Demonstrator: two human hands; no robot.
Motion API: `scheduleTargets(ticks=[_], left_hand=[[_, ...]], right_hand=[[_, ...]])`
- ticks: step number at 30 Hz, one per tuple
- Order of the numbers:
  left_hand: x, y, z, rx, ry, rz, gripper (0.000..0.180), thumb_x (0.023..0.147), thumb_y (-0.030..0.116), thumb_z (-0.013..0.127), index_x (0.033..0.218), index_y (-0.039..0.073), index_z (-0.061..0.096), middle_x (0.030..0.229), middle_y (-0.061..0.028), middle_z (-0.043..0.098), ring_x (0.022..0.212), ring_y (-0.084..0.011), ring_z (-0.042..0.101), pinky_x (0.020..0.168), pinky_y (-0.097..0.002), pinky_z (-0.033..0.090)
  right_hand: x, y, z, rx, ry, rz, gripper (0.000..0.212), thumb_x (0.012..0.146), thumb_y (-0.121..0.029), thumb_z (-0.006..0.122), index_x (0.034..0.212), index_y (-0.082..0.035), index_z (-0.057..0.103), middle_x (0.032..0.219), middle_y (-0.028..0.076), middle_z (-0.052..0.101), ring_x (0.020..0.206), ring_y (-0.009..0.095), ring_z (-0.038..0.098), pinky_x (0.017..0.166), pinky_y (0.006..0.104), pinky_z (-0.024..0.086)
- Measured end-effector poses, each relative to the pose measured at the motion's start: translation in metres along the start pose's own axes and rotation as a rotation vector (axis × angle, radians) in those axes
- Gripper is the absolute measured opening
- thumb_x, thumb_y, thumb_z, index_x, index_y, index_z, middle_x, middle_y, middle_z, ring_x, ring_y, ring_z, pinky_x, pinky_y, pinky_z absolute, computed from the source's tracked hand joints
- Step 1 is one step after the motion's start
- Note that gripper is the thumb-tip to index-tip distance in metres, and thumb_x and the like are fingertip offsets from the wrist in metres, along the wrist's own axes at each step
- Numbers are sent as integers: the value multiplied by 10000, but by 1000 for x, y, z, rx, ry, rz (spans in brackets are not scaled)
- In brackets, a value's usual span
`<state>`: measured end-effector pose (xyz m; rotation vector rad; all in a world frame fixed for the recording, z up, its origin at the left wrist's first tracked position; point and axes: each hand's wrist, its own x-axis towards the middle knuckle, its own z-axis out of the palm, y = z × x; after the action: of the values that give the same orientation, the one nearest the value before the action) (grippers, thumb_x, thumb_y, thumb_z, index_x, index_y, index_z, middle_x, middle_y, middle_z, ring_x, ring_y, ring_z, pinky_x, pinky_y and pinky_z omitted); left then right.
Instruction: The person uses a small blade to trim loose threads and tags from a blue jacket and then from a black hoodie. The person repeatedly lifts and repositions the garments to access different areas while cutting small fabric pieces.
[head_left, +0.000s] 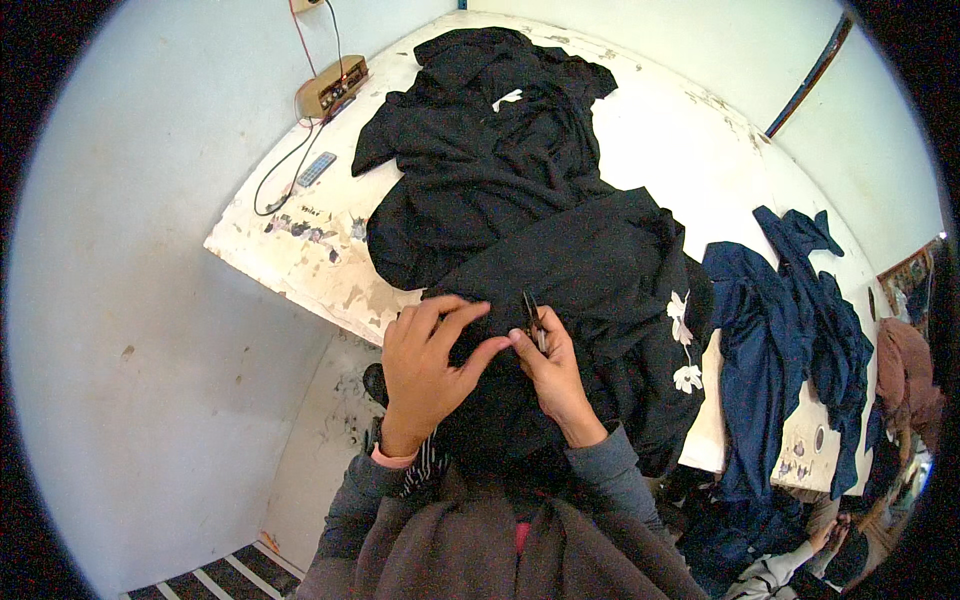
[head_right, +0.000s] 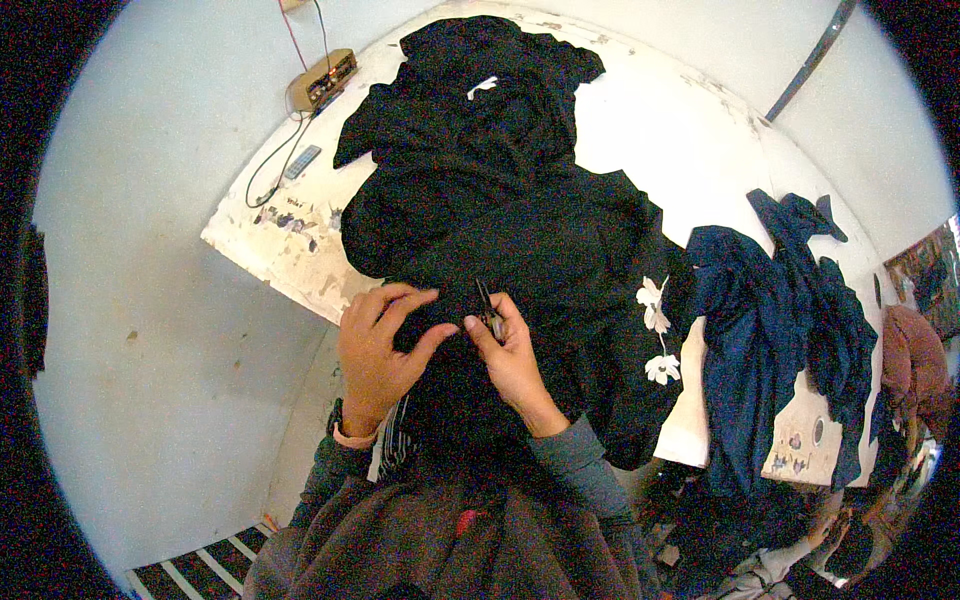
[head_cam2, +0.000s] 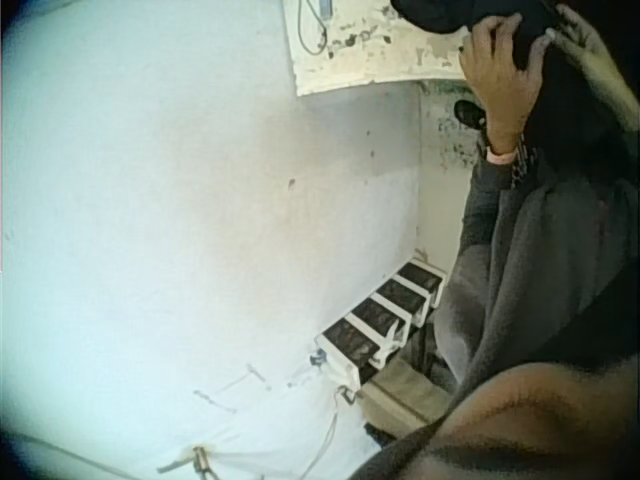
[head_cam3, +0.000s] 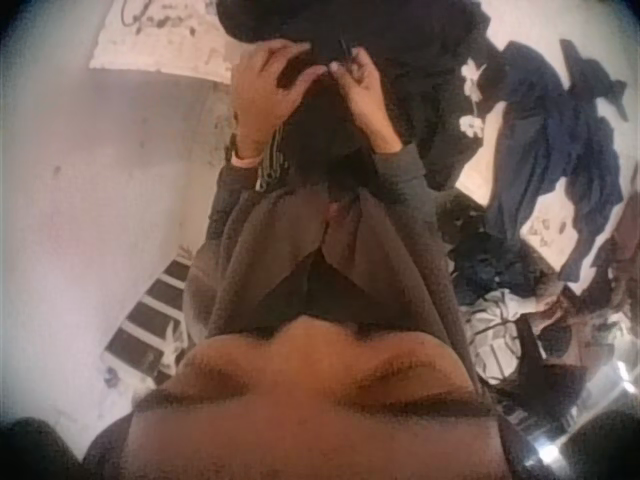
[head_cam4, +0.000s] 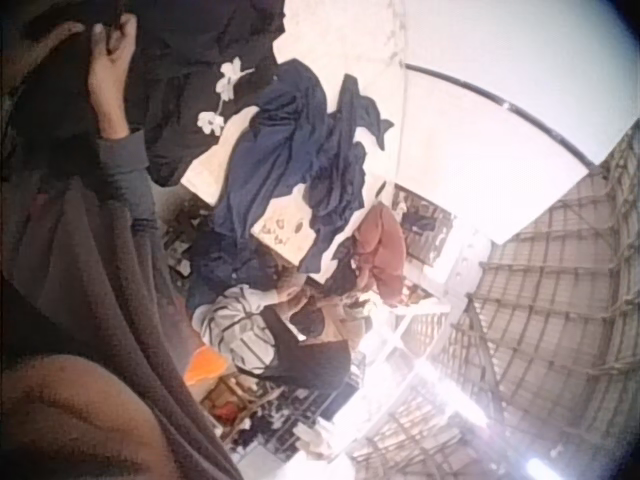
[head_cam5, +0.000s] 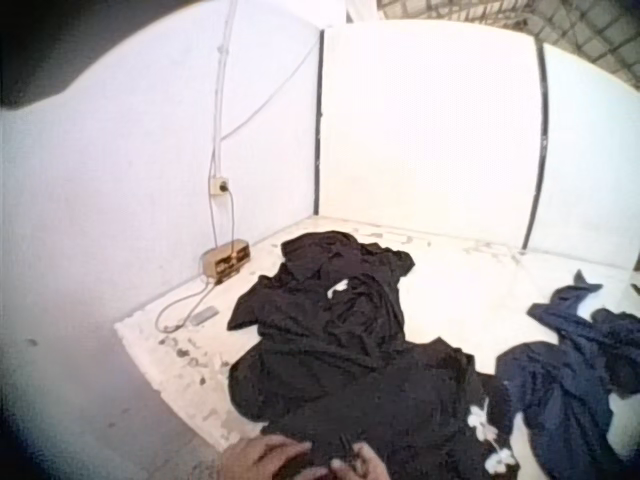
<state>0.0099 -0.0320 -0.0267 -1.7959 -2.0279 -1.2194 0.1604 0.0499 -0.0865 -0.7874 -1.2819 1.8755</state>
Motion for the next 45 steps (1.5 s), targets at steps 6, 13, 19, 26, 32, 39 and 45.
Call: scheduleTargets(ticks=[6, 13, 19, 26, 32, 39, 45], left_hand=[[6, -32, 20, -560, -351, -418, 180, 853, 169, 790, 947, 16, 781, 734, -88, 708, 679, -125, 631, 632, -268, 472], [-4, -42, 14, -516, -260, -461, 101, 925, 119, 704, 921, 32, 755, 870, -79, 767, 781, -145, 697, 706, -283, 507], [-13, -34, 16, 129, -2, -165, 109, 959, 85, 629, 859, 86, 673, 857, -41, 764, 767, -234, 711, 685, -368, 510], [-23, -88, -4, -600, 250, -421, 105, 1028, 96, 565, 974, 10, 590, 871, -118, 740, 807, -151, 682, 754, -298, 511], [-26, -112, -26, -179, 548, -338, 178, 1016, 141, 605, 1162, 40, 594, 889, -80, 724, 823, -126, 642, 721, -290, 489], [-37, -43, -26, 6, -114, -649, 413, 1001, 379, 623, 1232, 38, 589, 700, -79, 673, 616, -219, 648, 575, -347, 463], [-35, -33, -18, -297, -164, -698, 358, 948, 275, 694, 1200, 37, 608, 643, -68, 662, 597, -190, 663, 586, -327, 492]], right_hand=[[0, 1, 4, 3, -53, -62, 112, 1011, -40, 597, 1078, -81, 517, 959, -46, 586, 891, 32, 520, 795, 221, 425], [1, 13, 6, -109, -89, -85, 156, 986, -21, 629, 1045, -81, 497, 922, -48, 530, 888, 39, 490, 799, 219, 414], [1, 17, 11, -138, -10, -151, 174, 969, -2, 644, 1044, -73, 504, 896, -52, 503, 865, 34, 480, 766, 210, 399], [0, 14, 8, -112, 18, -158, 168, 971, -17, 654, 1060, -64, 519, 885, -53, 546, 840, 38, 497, 748, 216, 413], [2, 20, 9, -90, 26, -168, 172, 969, -41, 672, 1062, -63, 530, 906, -45, 593, 845, 34, 524, 738, 212, 418], [-3, 2, 18, -103, 57, -131, 253, 905, -44, 761, 1057, -58, 559, 864, -68, 567, 758, 6, 476, 652, 192, 381], [-22, -6, 19, -354, 221, -318, 242, 882, -1, 763, 1027, -48, 575, 797, -86, 474, 648, -18, 375, 544, 190, 282]])
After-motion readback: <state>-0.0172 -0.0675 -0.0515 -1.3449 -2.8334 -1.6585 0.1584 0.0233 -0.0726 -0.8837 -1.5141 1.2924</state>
